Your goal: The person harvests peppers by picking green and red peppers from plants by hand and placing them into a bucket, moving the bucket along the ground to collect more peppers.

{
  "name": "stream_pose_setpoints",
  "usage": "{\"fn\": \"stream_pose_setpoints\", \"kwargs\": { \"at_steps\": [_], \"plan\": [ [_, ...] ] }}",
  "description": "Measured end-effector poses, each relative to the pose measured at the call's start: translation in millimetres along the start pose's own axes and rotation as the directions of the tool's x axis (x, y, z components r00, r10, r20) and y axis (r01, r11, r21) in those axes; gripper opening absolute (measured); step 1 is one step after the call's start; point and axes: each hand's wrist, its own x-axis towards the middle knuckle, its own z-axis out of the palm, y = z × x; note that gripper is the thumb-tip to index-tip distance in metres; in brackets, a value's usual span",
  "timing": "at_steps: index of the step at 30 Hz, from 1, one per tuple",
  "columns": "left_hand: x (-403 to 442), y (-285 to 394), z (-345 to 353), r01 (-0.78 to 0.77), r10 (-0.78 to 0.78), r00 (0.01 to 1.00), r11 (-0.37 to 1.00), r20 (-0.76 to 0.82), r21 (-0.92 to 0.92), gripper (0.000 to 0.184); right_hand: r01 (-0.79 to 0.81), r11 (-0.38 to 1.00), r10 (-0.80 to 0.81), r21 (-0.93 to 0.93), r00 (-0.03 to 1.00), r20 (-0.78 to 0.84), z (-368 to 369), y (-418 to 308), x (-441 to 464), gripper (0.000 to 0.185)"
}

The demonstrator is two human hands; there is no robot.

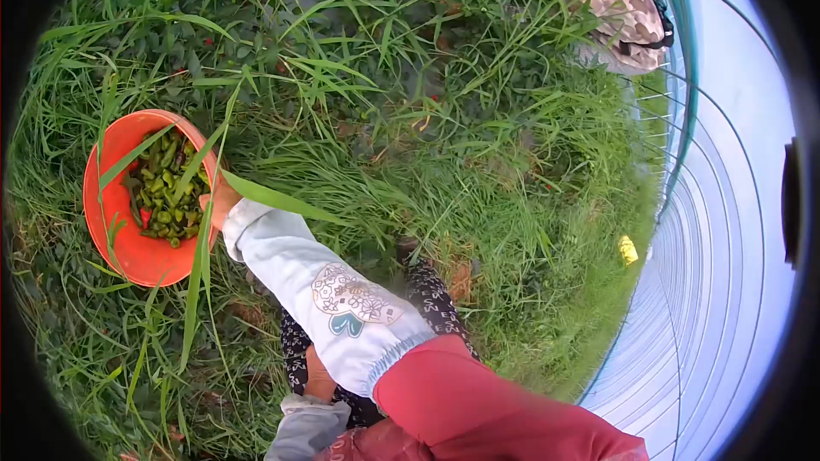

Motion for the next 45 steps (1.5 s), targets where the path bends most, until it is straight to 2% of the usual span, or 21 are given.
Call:
{"fn": "stream_pose_setpoints", "kwargs": {
  "at_steps": [3, 4, 5, 7, 8, 9, 11, 12, 13, 15, 16, 17, 21, 22, 27, 30, 32, 39, 41, 44, 45],
  "plan": [
    [10.4, 0.0, -0.5, 0.036, -0.036, 0.999, 0.999, -0.023, -0.013, 0.020, 0.044, 0.999, -0.044, -0.003, 0.999, 0.022, 0.6, 3.1, 0.8, 0.050],
    [15.6, 1.5, 0.7, 0.047, -0.048, 0.998, 0.999, -0.029, -0.019, 0.020, -0.024, 0.999, 0.018, 0.037, 0.986, 0.166, -19.8, -6.2, -4.4, 0.058],
    [21.4, 3.7, 3.4, 0.060, -0.060, 0.998, 0.998, -0.033, -0.020, 0.020, 0.034, 0.998, -0.025, -0.052, 0.985, 0.169, -24.8, -6.5, -4.1, 0.062],
    [31.8, 7.2, 9.8, 0.083, -0.083, 0.996, 0.997, -0.032, -0.009, 0.020, -0.037, 0.999, 0.036, -0.003, 0.952, 0.304, -55.4, -6.6, -12.3, 0.068],
    [35.1, 10.8, 12.9, 0.094, -0.095, 0.995, 0.996, -0.023, -0.004, 0.020, 0.087, 0.996, -0.073, -0.034, 0.951, 0.300, -57.7, 6.9, -9.3, 0.068],
    [37.8, 14.9, 16.2, 0.112, -0.112, 0.994, 0.994, -0.017, -0.002, 0.020, 0.061, 0.998, -0.054, -0.013, 0.950, 0.307, -60.0, 24.3, -11.8, 0.068],
    [44.1, 21.9, 23.2, 0.144, -0.144, 0.990, 0.990, -0.008, 0.002, 0.020, 0.242, 0.950, -0.291, 0.200, 0.915, 0.278, -71.2, 51.0, -18.0, 0.069],
    [46.5, 27.1, 29.0, 0.171, -0.170, 0.984, 0.985, -0.055, 0.008, 0.017, 0.098, 0.961, -0.205, 0.258, 0.880, 0.429, -91.2, 65.2, -25.9, 0.067],
    [48.1, 31.5, 34.1, 0.197, -0.195, 0.976, 0.980, -0.096, 0.014, 0.014, 0.062, 0.949, -0.184, 0.308, 0.903, 0.387, -92.1, 92.3, -32.3, 0.063],
    [48.6, 37.4, 35.8, 0.235, -0.233, 0.971, 0.972, -0.057, 0.026, 0.013, -0.039, 0.905, -0.144, 0.423, 0.908, 0.394, -105.2, 145.6, -49.4, 0.048],
    [48.9, 39.3, 37.4, 0.231, -0.229, 0.971, 0.973, -0.073, 0.016, 0.013, -0.265, 0.840, -0.031, 0.473, 0.848, 0.530, -126.1, 162.3, -60.1, 0.044],
    [49.8, 41.3, 40.5, 0.225, -0.224, 0.970, 0.974, -0.092, 0.001, 0.013, -0.326, 0.833, 0.039, 0.448, 0.841, 0.539, -140.5, 184.4, -68.8, 0.040],
    [50.3, 39.1, 40.7, 0.231, -0.235, 0.963, 0.972, -0.132, -0.047, 0.014, -0.433, 0.873, 0.264, 0.225, 0.806, 0.529, -195.5, 264.4, -96.2, 0.035],
    [50.9, 40.7, 37.5, 0.254, -0.257, 0.961, 0.966, -0.103, -0.039, 0.015, -0.456, 0.863, 0.306, 0.218, 0.814, 0.493, -212.6, 273.0, -103.2, 0.035],
    [47.7, 32.3, 19.5, 0.240, -0.246, 0.962, 0.968, -0.116, -0.071, 0.016, -0.530, 0.794, 0.459, 0.298, 0.844, 0.279, -281.1, 295.1, -148.5, 0.033],
    [44.8, 27.7, 5.1, 0.227, -0.232, 0.964, 0.973, -0.131, -0.048, 0.018, -0.532, 0.767, 0.495, 0.359, 0.846, 0.197, -306.2, 294.3, -187.2, 0.030],
    [40.3, 19.4, 1.8, 0.189, -0.194, 0.972, 0.981, -0.132, -0.051, 0.019, -0.555, 0.745, 0.550, 0.371, 0.825, 0.131, -310.3, 288.0, -210.1, 0.023],
    [38.9, 15.0, -8.9, 0.162, -0.172, 0.971, 0.984, -0.167, -0.070, 0.018, -0.365, 0.769, 0.429, 0.526, 0.903, -0.001, -309.5, 245.5, -193.6, 0.020],
    [41.6, 16.1, -7.7, 0.188, -0.197, 0.969, 0.980, -0.149, -0.070, 0.018, -0.338, 0.781, 0.394, 0.526, 0.919, 0.006, -310.4, 248.2, -175.4, 0.020],
    [54.4, 12.6, -2.2, 0.177, -0.183, 0.971, 0.983, -0.155, -0.051, 0.017, -0.223, 0.861, 0.305, 0.457, 0.946, -0.112, -318.7, 262.6, -145.9, 0.017],
    [58.9, 14.7, -0.3, 0.180, -0.187, 0.968, 0.982, -0.168, -0.059, 0.017, -0.231, 0.860, 0.309, 0.456, 0.945, -0.104, -326.4, 268.4, -132.3, 0.017]
  ]
}}
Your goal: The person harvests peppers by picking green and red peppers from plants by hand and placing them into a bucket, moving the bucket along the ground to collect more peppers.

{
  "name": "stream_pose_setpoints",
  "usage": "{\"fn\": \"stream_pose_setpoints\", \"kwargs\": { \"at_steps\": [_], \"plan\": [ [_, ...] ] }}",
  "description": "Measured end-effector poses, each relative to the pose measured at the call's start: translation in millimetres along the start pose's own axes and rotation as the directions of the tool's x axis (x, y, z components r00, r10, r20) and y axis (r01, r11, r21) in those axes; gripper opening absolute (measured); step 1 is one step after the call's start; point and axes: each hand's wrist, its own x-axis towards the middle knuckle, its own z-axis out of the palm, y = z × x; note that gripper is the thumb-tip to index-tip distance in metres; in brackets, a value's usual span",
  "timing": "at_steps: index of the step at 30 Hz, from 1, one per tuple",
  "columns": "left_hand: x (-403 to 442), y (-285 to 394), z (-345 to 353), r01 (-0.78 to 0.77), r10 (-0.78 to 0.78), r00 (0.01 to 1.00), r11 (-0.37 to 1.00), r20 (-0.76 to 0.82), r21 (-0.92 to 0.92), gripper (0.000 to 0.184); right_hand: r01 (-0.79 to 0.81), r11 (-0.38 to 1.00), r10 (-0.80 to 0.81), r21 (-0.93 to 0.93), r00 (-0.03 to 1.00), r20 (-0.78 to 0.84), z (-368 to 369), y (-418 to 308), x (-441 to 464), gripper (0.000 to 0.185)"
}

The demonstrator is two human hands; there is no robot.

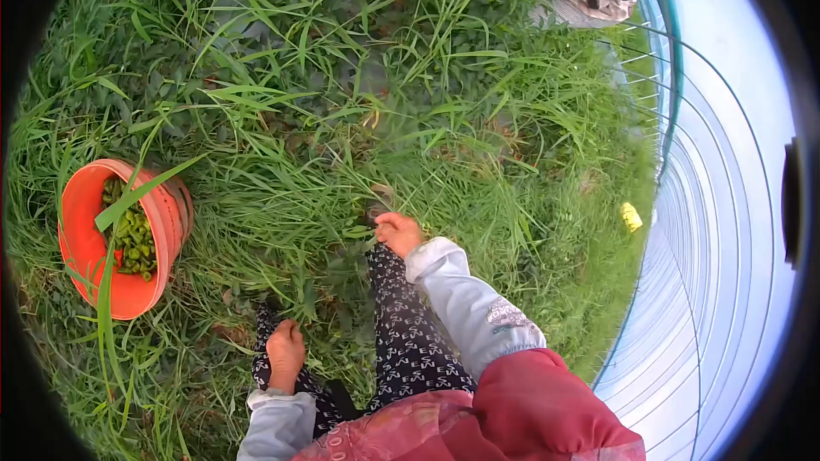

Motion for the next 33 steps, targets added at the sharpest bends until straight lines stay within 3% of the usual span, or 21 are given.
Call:
{"fn": "stream_pose_setpoints", "kwargs": {
  "at_steps": [1, 2, 6, 8, 11, 13, 14, 16, 17, 19, 21, 23, 24, 27, 29, 30, 32, 33],
  "plan": [
    [6.0, 10.1, -1.2, 0.042, -0.042, 0.999, 0.999, -0.002, -0.010, 0.016, 0.206, 0.923, -0.232, -0.324, 0.972, -0.045, -9.2, -2.9, 22.0, 0.017],
    [11.5, 19.4, -0.8, 0.116, -0.116, 0.993, 0.993, 0.004, -0.033, 0.016, 0.360, 0.701, -0.459, -0.615, 0.888, -0.004, -18.9, -14.2, 44.4, 0.017],
    [18.4, 22.2, 36.5, 0.125, -0.125, 0.992, 0.992, -0.033, 0.014, 0.015, 0.484, 0.475, -0.647, -0.735, 0.758, 0.080, -62.9, -74.4, 140.3, 0.014],
    [22.7, 37.5, 54.2, 0.237, -0.237, 0.971, 0.971, 0.039, 0.003, 0.014, 0.390, 0.484, -0.619, -0.784, 0.785, 0.009, -84.1, -109.8, 172.6, 0.015],
    [27.8, 50.0, 86.9, 0.203, -0.208, 0.977, 0.975, 0.049, 0.093, 0.014, 0.407, 0.450, -0.628, -0.795, 0.777, 0.042, -138.0, -117.5, 223.9, 0.020],
    [33.4, 61.1, 104.8, 0.158, -0.167, 0.984, 0.978, 0.056, 0.139, 0.014, 0.273, 0.132, -0.674, -0.953, 0.730, 0.115, -182.5, -93.0, 250.3, 0.024],
    [41.5, 70.7, 111.3, 0.097, -0.114, 0.989, 0.980, 0.090, 0.172, 0.014, 0.279, 0.142, -0.665, -0.950, 0.738, 0.117, -207.1, -78.6, 260.1, 0.024],
    [61.3, 97.9, 120.1, 0.047, -0.075, 0.989, 0.977, 0.126, 0.208, 0.013, 0.335, 0.054, -0.379, -0.941, 0.878, 0.291, -244.6, -54.1, 272.9, 0.026],
    [74.9, 118.1, 123.4, 0.050, -0.075, 0.989, 0.981, 0.125, 0.190, 0.014, 0.345, 0.062, -0.369, -0.937, 0.880, 0.300, -248.2, -49.9, 270.2, 0.026],
    [108.1, 159.5, 130.5, 0.027, -0.044, 0.992, 0.989, 0.120, 0.143, 0.014, 0.276, 0.252, -0.073, -0.927, 0.961, 0.267, -251.6, -42.2, 258.6, 0.025],
    [147.1, 199.2, 139.8, -0.057, 0.052, 0.995, 0.996, 0.082, 0.061, 0.014, 0.455, 0.402, -0.095, -0.795, 0.884, 0.458, -249.9, -18.3, 250.7, 0.024],
    [190.4, 238.6, 152.5, -0.205, 0.206, 0.979, 0.978, 0.003, -0.028, 0.015, 0.473, 0.522, -0.165, -0.710, 0.872, 0.460, -234.3, 33.5, 252.9, 0.023],
    [213.1, 260.9, 158.1, -0.292, 0.290, 0.956, 0.954, -0.040, -0.061, 0.015, 0.473, 0.522, -0.158, -0.709, 0.871, 0.465, -228.0, 29.0, 240.7, 0.023],
    [277.1, 316.4, 177.5, -0.628, 0.629, 0.777, 0.772, 0.025, 0.094, 0.023, 0.459, 0.499, -0.008, -0.735, 0.850, 0.526, -203.2, 8.1, 216.3, 0.024],
    [312.8, 344.8, 198.2, -0.784, 0.767, 0.620, 0.595, 0.165, 0.177, 0.028, 0.621, 0.407, -0.278, -0.670, 0.782, 0.558, -185.3, 25.3, 226.1, 0.037],
    [330.1, 348.2, 209.1, -0.854, 0.820, 0.520, 0.488, 0.239, 0.181, 0.030, 0.623, 0.405, -0.280, -0.669, 0.781, 0.558, -174.6, 32.6, 236.2, 0.037],
    [358.6, 358.2, 222.0, -0.864, 0.758, 0.467, 0.281, 0.455, 0.418, 0.034, 0.612, 0.274, -0.298, -0.742, 0.788, 0.539, -172.5, 27.3, 259.7, 0.037],
    [371.6, 357.0, 220.4, -0.794, 0.620, 0.564, 0.226, 0.545, 0.564, 0.036, 0.603, 0.207, -0.301, -0.770, 0.788, 0.537, -174.1, 22.3, 269.8, 0.037]
  ]
}}
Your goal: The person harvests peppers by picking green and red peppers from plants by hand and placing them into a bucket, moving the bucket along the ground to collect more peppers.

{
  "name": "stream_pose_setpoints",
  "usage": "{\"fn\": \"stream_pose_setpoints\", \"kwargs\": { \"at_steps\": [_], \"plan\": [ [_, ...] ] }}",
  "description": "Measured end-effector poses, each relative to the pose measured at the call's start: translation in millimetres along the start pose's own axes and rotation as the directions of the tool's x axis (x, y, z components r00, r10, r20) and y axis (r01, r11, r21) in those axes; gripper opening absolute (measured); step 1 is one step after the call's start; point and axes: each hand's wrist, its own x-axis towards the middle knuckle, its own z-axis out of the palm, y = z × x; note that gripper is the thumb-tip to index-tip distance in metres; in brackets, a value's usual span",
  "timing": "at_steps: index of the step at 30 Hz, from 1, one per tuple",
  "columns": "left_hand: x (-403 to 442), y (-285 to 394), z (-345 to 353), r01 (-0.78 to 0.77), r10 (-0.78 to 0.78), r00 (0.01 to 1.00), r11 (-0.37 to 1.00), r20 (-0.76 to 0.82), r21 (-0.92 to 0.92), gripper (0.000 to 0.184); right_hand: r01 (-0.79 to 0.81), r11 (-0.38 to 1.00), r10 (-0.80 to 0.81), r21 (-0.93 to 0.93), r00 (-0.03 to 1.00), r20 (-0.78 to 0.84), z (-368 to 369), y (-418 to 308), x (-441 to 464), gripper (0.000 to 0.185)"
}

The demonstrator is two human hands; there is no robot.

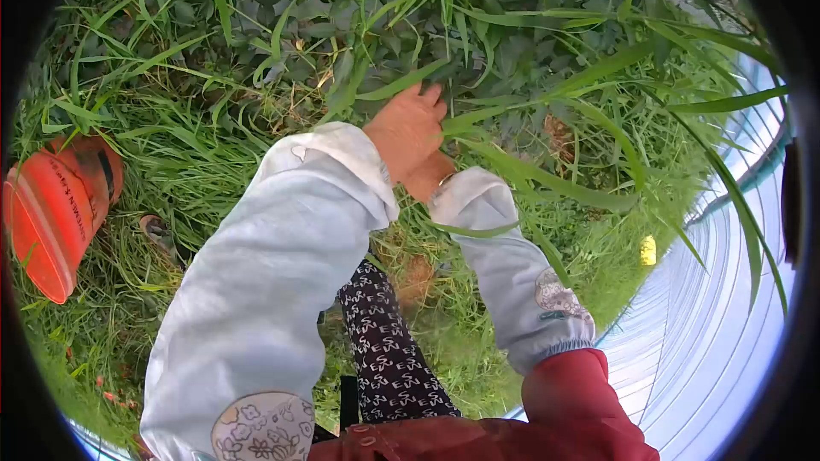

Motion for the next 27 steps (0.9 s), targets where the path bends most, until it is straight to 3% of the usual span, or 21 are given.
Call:
{"fn": "stream_pose_setpoints", "kwargs": {
  "at_steps": [1, 2, 4, 5, 6, 7, 8, 9, 10, 11, 12, 13, 15, 17, 19, 21, 23, 25, 26, 27],
  "plan": [
    [2.4, -13.5, -4.3, 0.045, -0.074, 0.981, 0.986, 0.179, 0.163, 0.039, -0.162, 0.986, 0.155, 0.033, 0.973, 0.171, -20.9, 0.7, 12.6, 0.041],
    [-0.4, -30.1, -1.9, 0.120, -0.167, 0.967, 0.965, 0.195, 0.233, 0.039, -0.325, 0.945, 0.295, 0.039, 0.897, 0.329, -42.8, 6.8, 28.0, 0.044],
    [-17.3, -75.5, 13.7, 0.253, -0.326, 0.924, 0.913, 0.201, 0.321, 0.037, -0.525, 0.839, 0.542, -0.144, 0.827, 0.150, -19.4, 52.2, 48.0, 0.052],
    [-27.3, -93.7, 17.8, 0.317, -0.392, 0.894, 0.896, 0.217, 0.311, 0.035, -0.211, 0.830, 0.379, -0.516, 0.893, 0.244, -0.6, 105.2, 52.8, 0.055],
    [-39.1, -111.1, 25.1, 0.314, -0.363, 0.924, 0.899, 0.121, 0.304, 0.034, 0.163, 0.635, 0.241, -0.755, 0.887, 0.394, 12.8, 151.9, 47.5, 0.058],
    [-46.6, -124.2, 28.5, 0.314, -0.333, 0.943, 0.902, 0.016, 0.296, 0.033, -0.219, 0.831, 0.358, -0.512, 0.914, 0.190, 3.4, 164.0, 35.1, 0.051],
    [-48.7, -127.7, 27.0, 0.312, -0.331, 0.943, 0.905, 0.019, 0.289, 0.033, -0.522, 0.844, 0.529, -0.124, 0.848, 0.032, -9.2, 171.0, 23.5, 0.045],
    [-50.8, -130.2, 24.9, 0.275, -0.275, 0.961, 0.921, -0.041, 0.277, 0.032, -0.311, 0.844, 0.429, -0.437, 0.880, 0.203, -32.0, 169.9, 13.9, 0.040],
    [-51.8, -131.0, 22.8, 0.238, -0.218, 0.971, 0.934, -0.102, 0.265, 0.032, -0.019, 0.750, 0.369, -0.661, 0.842, 0.394, -49.1, 165.8, 4.3, 0.036],
    [-52.8, -129.9, 25.2, 0.239, -0.216, 0.970, 0.933, -0.110, 0.269, 0.032, -0.024, 0.747, 0.370, -0.665, 0.845, 0.386, -42.6, 160.9, -4.2, 0.036],
    [-50.4, -125.2, 23.2, 0.273, -0.255, 0.961, 0.932, -0.103, 0.238, 0.032, -0.663, 0.747, 0.654, -0.057, 0.715, 0.247, -44.2, 154.5, -20.4, 0.031],
    [-48.7, -120.1, 19.8, 0.309, -0.295, 0.951, 0.928, -0.097, 0.209, 0.033, -0.782, 0.172, 0.832, 0.600, 0.441, 0.337, -45.5, 150.2, -34.1, 0.025],
    [-48.2, -109.8, 11.2, 0.313, -0.313, 0.949, 0.936, -0.028, 0.162, 0.034, -0.753, 0.521, 0.696, 0.402, 0.647, 0.310, -17.8, 170.2, -59.1, 0.025],
    [-46.8, -85.9, 7.7, 0.309, -0.316, 0.947, 0.945, 0.055, 0.111, 0.036, -0.798, 0.287, 0.747, 0.530, 0.533, 0.398, 3.1, 149.3, -75.3, 0.028],
    [-46.6, -59.4, 1.4, 0.243, -0.239, 0.969, 0.967, -0.061, 0.074, 0.038, -0.745, 0.472, 0.723, 0.471, 0.633, 0.276, 53.7, 150.5, -102.9, 0.031],
    [-40.7, -26.1, 7.6, 0.089, -0.079, 0.977, 0.995, -0.200, 0.042, 0.040, -0.749, 0.569, 0.684, 0.341, 0.661, 0.310, 104.7, 157.1, -127.2, 0.030],
    [-30.0, 13.8, 16.7, -0.028, 0.006, 0.990, 0.987, -0.142, -0.158, 0.040, -0.690, 0.586, 0.520, 0.424, 0.722, 0.456, 160.3, 162.9, -144.0, 0.034],
    [-17.1, 51.3, 44.3, -0.125, 0.103, 0.989, 0.969, -0.108, -0.213, 0.040, -0.761, 0.605, 0.585, 0.233, 0.623, 0.519, 100.8, 78.0, -125.4, 0.036],
    [-12.9, 68.5, 57.0, -0.099, 0.091, 0.995, 0.947, -0.040, -0.305, 0.040, -0.759, 0.607, 0.583, 0.236, 0.627, 0.516, 111.6, 72.6, -132.8, 0.036],
    [-9.7, 81.7, 70.5, -0.063, 0.080, 0.996, 0.918, 0.029, -0.391, 0.039, -0.659, 0.663, 0.490, 0.355, 0.740, 0.460, 126.1, 71.2, -138.8, 0.038]
  ]
}}
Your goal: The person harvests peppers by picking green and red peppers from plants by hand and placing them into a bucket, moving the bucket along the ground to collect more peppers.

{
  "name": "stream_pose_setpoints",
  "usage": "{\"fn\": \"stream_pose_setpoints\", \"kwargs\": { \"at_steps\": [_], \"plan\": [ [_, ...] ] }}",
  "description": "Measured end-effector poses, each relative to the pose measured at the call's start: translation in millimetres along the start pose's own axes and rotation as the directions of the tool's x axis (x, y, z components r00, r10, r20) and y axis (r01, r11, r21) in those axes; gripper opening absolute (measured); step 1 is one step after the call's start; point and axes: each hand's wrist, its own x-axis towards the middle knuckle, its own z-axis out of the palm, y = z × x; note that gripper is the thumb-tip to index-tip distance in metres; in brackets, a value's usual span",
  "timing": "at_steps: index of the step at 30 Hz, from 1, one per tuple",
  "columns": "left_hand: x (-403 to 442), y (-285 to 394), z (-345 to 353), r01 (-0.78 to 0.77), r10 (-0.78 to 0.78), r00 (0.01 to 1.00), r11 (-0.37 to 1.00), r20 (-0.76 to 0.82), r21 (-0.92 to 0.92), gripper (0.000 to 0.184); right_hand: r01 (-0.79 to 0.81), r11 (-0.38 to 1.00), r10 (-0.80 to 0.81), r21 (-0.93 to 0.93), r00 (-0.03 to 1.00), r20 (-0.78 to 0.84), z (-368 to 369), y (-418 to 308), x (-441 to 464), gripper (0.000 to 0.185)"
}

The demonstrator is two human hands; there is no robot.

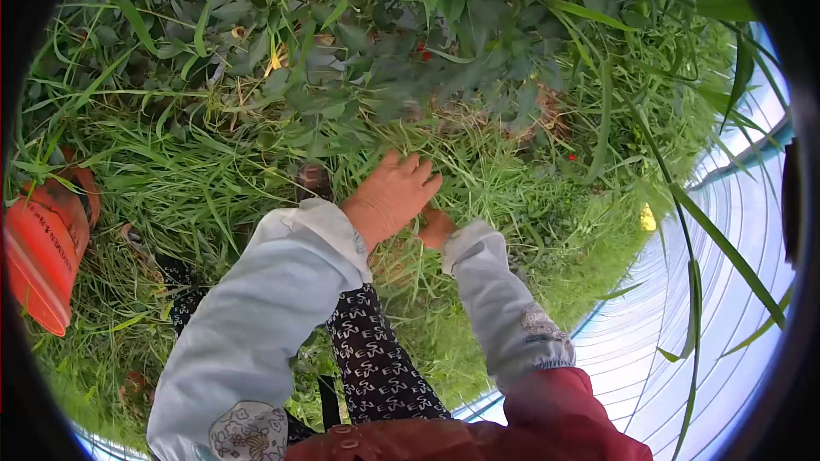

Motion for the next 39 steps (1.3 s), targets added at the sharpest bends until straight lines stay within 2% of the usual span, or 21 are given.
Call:
{"fn": "stream_pose_setpoints", "kwargs": {
  "at_steps": [1, 2, 3, 4, 5, 6, 7, 9, 11, 12, 13, 14, 17, 21, 25, 28, 30, 34, 35, 39],
  "plan": [
    [2.5, 7.0, 14.7, 0.005, -0.005, 1.000, 1.000, 0.004, -0.009, 0.039, 0.144, 0.988, -0.144, 0.049, 0.990, -0.004, 3.2, 4.2, -3.2, 0.040],
    [5.8, 9.9, 33.9, 0.087, -0.082, 0.995, 0.992, 0.059, -0.095, 0.038, 0.150, 0.988, -0.150, 0.045, 0.989, -0.002, -13.9, -15.6, -11.1, 0.040],
    [8.2, 11.3, 48.6, 0.168, -0.148, 0.982, 0.970, 0.121, -0.178, 0.037, -0.054, 0.977, 0.019, 0.204, 0.985, 0.173, -47.9, -58.2, -34.6, 0.042],
    [8.7, 10.3, 58.5, 0.169, -0.149, 0.981, 0.969, 0.122, -0.179, 0.037, -0.280, 0.906, 0.154, 0.318, 0.917, 0.367, -73.5, -86.7, -47.8, 0.043],
    [7.4, 7.7, 66.8, 0.145, -0.117, 0.974, 0.980, 0.192, -0.140, 0.035, -0.200, 0.947, 0.077, 0.253, 0.901, 0.426, -96.0, -84.9, -44.8, 0.046],
    [5.4, 6.4, 75.2, 0.118, -0.088, 0.962, 0.988, 0.260, -0.102, 0.034, -0.192, 0.945, 0.080, 0.263, 0.920, 0.384, -118.8, -95.1, -48.8, 0.045],
    [3.1, 6.3, 85.9, 0.122, -0.091, 0.962, 0.987, 0.259, -0.105, 0.034, -0.182, 0.945, 0.083, 0.273, 0.937, 0.339, -139.1, -108.6, -50.5, 0.043],
    [-2.4, 13.7, 98.0, 0.132, -0.103, 0.952, 0.988, 0.289, -0.082, 0.030, -0.007, 0.889, -0.038, 0.457, 0.995, 0.089, -168.8, -127.1, -37.8, 0.043],
    [-6.2, 13.0, 97.3, 0.107, -0.084, 0.959, 0.992, 0.272, -0.069, 0.029, 0.243, 0.926, -0.162, 0.289, 0.947, -0.275, -178.4, -147.7, 2.1, 0.038],
    [-8.0, 12.0, 95.4, 0.082, -0.064, 0.966, 0.995, 0.252, -0.060, 0.028, 0.105, 0.984, -0.151, -0.147, 0.925, -0.348, -180.4, -152.6, 45.6, 0.038],
    [-8.9, 11.5, 94.0, 0.082, -0.066, 0.965, 0.995, 0.253, -0.051, 0.028, -0.092, 0.838, -0.171, -0.538, 0.892, -0.419, -180.9, -151.7, 78.2, 0.038],
    [-9.5, 10.3, 92.4, 0.085, -0.067, 0.972, 0.994, 0.225, -0.070, 0.028, -0.156, 0.743, -0.211, -0.651, 0.869, -0.448, -182.3, -158.8, 105.7, 0.038],
    [-15.5, 5.4, 88.3, 0.098, -0.074, 0.977, 0.989, 0.202, -0.113, 0.028, -0.119, 0.724, -0.286, -0.679, 0.844, -0.453, -184.8, -177.8, 155.6, 0.038],
    [-28.1, 0.7, 81.8, 0.116, -0.087, 0.981, 0.979, 0.171, -0.168, 0.029, -0.097, 0.701, -0.333, -0.706, 0.832, -0.445, -179.5, -183.8, 172.4, 0.037],
    [-32.7, -0.8, 83.2, 0.123, -0.088, 0.985, 0.962, 0.152, -0.242, 0.030, -0.060, 0.677, -0.386, -0.734, 0.820, -0.423, -187.4, -179.8, 166.0, 0.037],
    [-34.2, -2.9, 75.5, 0.137, -0.078, 0.972, 0.955, 0.222, -0.264, 0.032, -0.027, 0.657, -0.445, -0.754, 0.793, -0.416, -207.6, -178.2, 150.1, 0.037],
    [-36.1, -5.5, 75.2, 0.125, -0.095, 0.989, 0.946, 0.112, -0.300, 0.033, -0.006, 0.638, -0.476, -0.770, 0.783, -0.400, -223.5, -179.7, 140.6, 0.036],
    [-30.0, -14.8, 40.8, 0.160, -0.103, 0.983, 0.888, 0.153, -0.431, 0.041, 0.056, 0.602, -0.535, -0.796, 0.769, -0.350, -249.2, -193.4, 130.1, 0.036],
    [-31.6, -16.9, 42.2, 0.131, -0.132, 0.991, 0.898, 0.027, -0.420, 0.044, 0.067, 0.592, -0.541, -0.803, 0.771, -0.335, -252.3, -195.1, 127.7, 0.036],
    [-29.4, -28.4, 23.0, 0.214, -0.207, 0.976, 0.863, 0.066, -0.458, 0.042, 0.105, 0.554, -0.553, -0.826, 0.788, -0.271, -249.1, -196.6, 122.2, 0.036]
  ]
}}
